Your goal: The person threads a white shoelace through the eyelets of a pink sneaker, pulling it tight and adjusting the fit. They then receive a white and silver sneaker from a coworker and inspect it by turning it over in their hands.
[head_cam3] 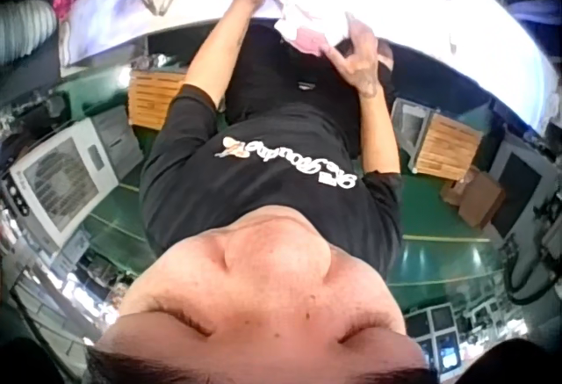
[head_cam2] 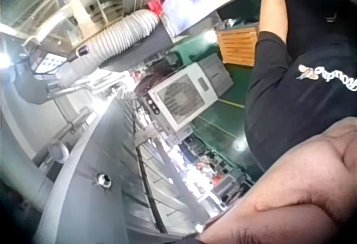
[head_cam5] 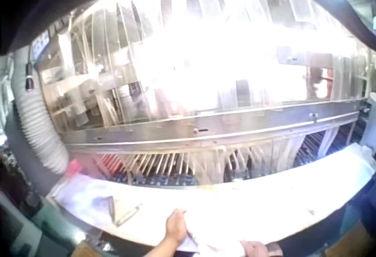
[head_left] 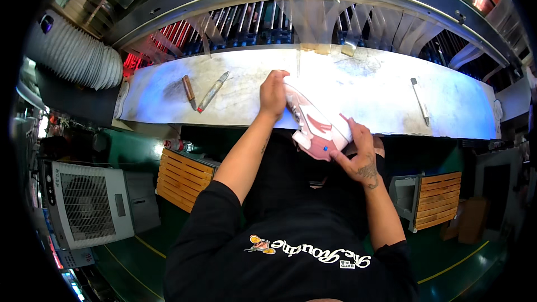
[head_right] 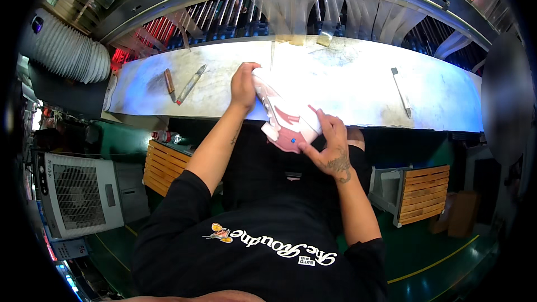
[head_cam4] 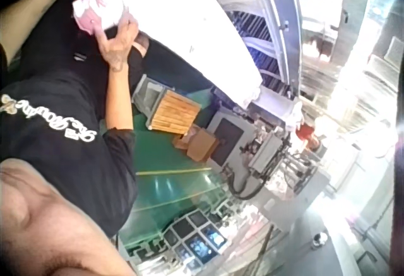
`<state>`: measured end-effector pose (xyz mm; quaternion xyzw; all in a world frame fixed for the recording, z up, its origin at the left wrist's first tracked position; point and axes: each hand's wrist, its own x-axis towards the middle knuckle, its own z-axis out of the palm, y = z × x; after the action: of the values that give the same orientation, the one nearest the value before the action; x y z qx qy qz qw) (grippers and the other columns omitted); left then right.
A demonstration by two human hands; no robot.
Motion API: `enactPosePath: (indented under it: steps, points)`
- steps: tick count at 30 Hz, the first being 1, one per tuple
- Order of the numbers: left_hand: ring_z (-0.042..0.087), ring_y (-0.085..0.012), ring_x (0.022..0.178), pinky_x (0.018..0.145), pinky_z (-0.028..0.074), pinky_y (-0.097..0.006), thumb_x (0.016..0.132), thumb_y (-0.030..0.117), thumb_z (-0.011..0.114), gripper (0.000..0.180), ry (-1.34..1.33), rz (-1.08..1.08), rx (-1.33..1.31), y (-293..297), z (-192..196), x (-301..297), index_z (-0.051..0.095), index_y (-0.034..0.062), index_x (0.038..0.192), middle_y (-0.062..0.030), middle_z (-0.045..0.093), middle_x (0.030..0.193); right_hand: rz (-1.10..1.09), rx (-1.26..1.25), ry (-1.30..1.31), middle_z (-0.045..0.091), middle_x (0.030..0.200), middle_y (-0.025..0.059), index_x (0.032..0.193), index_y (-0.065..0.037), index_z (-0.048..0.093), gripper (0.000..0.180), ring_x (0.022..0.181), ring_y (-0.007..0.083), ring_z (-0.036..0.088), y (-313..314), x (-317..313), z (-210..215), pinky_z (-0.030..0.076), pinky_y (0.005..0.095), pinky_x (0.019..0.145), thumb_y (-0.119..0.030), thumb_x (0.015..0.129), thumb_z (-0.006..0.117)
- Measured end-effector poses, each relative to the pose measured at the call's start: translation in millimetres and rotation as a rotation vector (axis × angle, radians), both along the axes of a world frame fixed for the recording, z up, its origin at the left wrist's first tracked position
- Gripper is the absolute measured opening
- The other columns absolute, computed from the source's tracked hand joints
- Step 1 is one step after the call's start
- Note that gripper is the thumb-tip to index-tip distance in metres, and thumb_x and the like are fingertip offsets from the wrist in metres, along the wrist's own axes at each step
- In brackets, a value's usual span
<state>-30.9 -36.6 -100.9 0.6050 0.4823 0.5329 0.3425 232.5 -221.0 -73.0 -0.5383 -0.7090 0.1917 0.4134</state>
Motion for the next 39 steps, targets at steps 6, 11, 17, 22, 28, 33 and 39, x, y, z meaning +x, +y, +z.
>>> enactPosePath:
  steps: [6,11,17,22,28,33,39]
  points:
    - [0.048,-0.0378,0.141,0.122,0.035,-0.045,0.107,0.028,0.059,0.057,0.270,0.164,0.180,-16,2,-2,0.044,-0.0043,0.152,-0.0263,0.050,0.151,-0.236,0.000,-0.195,0.057,0.132,0.0277,0.152,0.003,0.048,0.079,0.117,0.0433,0.061,35,-23,64,0.052,0.0469,0.100,-0.026,0.088,0.085]
    - [0.057,-0.0441,0.122,0.106,0.044,-0.052,0.091,0.031,0.076,0.049,0.770,0.388,0.330,-59,-3,-79,0.060,0.0001,0.125,-0.0246,0.060,0.128,0.403,-0.130,0.976,0.061,0.131,0.0179,0.153,0.005,0.043,0.088,0.118,0.0317,0.066,-15,-44,166,0.054,0.0462,0.101,-0.039,0.089,0.085]
    - [0.051,-0.0450,0.136,0.114,0.039,-0.056,0.095,0.042,0.068,0.058,1.006,0.412,0.211,-76,-10,-98,0.061,-0.0014,0.133,-0.0262,0.056,0.144,1.170,-0.061,1.381,0.064,0.134,0.0235,0.170,-0.003,0.019,0.102,0.121,0.0432,0.063,-63,-63,262,0.046,0.0557,0.103,-0.060,0.099,0.066]
    - [0.050,-0.0450,0.136,0.115,0.038,-0.055,0.096,0.043,0.067,0.057,0.922,0.404,0.203,-81,-4,-92,0.060,-0.0004,0.132,-0.0257,0.054,0.144,1.095,-0.101,1.407,0.067,0.132,0.0198,0.172,-0.011,0.015,0.098,0.122,0.0421,0.064,-96,-85,287,0.043,0.0621,0.106,-0.073,0.102,0.045]
    - [0.051,-0.0454,0.134,0.114,0.039,-0.055,0.094,0.042,0.068,0.057,0.931,0.406,0.220,-81,-4,-93,0.060,-0.0008,0.132,-0.0262,0.055,0.143,1.179,-0.124,1.508,0.073,0.128,0.0126,0.172,-0.019,0.018,0.088,0.121,0.0409,0.066,-95,-99,294,0.044,0.0655,0.106,-0.067,0.104,0.048]
    - [0.050,-0.0458,0.136,0.115,0.037,-0.055,0.095,0.043,0.067,0.058,0.954,0.426,0.218,-77,-12,-94,0.060,-0.0007,0.133,-0.0280,0.055,0.145,0.963,-0.306,1.522,0.076,0.122,0.0061,0.162,-0.027,0.043,0.055,0.117,0.0330,0.068,-102,-103,322,0.044,0.0635,0.107,-0.047,0.111,0.051]
    - [0.048,-0.0463,0.138,0.118,0.034,-0.056,0.097,0.045,0.065,0.058,0.955,0.425,0.198,-76,-16,-94,0.062,-0.0007,0.132,-0.0287,0.054,0.147,1.156,-0.158,1.487,0.077,0.104,0.0040,0.162,-0.019,0.042,0.056,0.105,0.0257,0.068,-77,-89,282,0.042,0.0558,0.109,-0.038,0.111,0.054]
